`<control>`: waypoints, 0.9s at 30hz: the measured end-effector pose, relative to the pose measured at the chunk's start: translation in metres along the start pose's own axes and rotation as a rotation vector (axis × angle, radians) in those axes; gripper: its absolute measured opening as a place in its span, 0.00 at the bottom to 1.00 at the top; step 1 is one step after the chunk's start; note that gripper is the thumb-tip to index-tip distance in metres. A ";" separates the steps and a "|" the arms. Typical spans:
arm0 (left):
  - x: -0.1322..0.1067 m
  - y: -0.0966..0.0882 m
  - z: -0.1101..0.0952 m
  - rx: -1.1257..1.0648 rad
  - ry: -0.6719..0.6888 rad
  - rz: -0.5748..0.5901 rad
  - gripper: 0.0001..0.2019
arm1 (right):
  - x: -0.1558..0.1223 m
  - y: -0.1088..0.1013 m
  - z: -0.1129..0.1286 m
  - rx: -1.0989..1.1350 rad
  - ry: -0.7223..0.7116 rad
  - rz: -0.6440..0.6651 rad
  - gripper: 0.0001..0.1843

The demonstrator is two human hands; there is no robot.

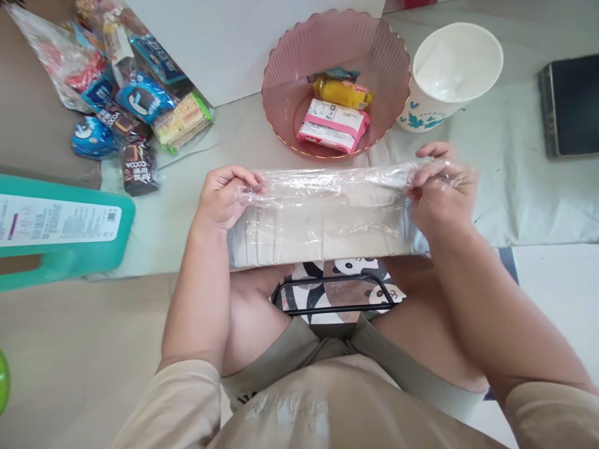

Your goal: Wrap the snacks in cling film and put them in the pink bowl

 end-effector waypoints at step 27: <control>0.010 -0.005 0.011 0.040 -0.022 -0.041 0.22 | -0.011 -0.010 0.054 -0.262 -0.456 0.461 0.21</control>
Point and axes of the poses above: each hand's wrist, its own x-axis towards the middle knuckle, its own y-axis out of the palm, z = x × y, the point moved 1 cm from there along x, towards the middle knuckle, and after that the axes turned 14 degrees about -z, right-handed, at the moved point
